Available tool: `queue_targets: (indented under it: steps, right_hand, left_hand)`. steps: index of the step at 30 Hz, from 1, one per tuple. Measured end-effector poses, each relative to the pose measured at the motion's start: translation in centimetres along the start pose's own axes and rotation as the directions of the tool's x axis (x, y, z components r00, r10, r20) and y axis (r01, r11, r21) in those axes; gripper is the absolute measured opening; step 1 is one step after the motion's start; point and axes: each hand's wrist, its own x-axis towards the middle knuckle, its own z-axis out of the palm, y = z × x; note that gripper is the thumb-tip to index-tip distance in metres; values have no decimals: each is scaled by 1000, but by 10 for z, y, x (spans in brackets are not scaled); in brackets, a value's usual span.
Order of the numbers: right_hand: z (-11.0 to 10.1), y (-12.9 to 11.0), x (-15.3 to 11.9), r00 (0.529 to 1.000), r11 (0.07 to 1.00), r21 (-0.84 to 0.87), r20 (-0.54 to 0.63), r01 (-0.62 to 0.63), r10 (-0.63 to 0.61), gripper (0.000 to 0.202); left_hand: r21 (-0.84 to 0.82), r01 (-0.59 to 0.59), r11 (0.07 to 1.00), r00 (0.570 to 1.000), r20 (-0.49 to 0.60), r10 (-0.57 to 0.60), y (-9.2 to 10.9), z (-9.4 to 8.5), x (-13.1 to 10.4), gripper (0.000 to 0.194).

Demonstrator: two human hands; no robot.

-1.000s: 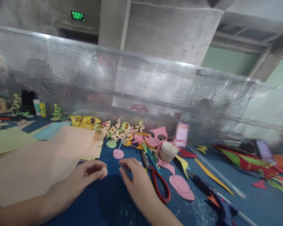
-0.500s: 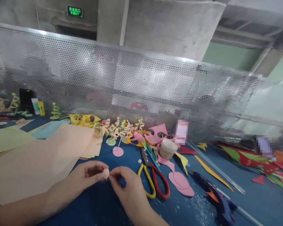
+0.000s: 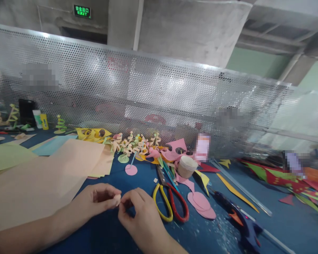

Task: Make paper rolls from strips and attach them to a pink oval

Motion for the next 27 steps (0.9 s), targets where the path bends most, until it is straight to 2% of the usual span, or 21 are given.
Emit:
queue_targets:
  steps: [8,13,18,22,27]
  right_hand:
    - [2,1,0,993,989,-99,-14,112,-114,15]
    - [-2,1,0,998,998,-10,14,59,-59,14]
    - [-5,0,1,1000,999,35,17,0,0,12]
    - [-5,1,1,1000,999,46,19,14,-15,13]
    - [-4,0,0,995,994,-47,13,100,-100,13]
  left_hand:
    - [-78,1,997,990,138,10,1,2,0,18]
    - [-30,17,999,1000,27,-16,2,2,1,18]
    - [-52,22,998,1000,14,-22,-1,0,2,20]
    - [-45,23,999,999,25,-21,-2,0,1,20]
    - [-44,26,999,1000,6,-26,1,1,0,20]
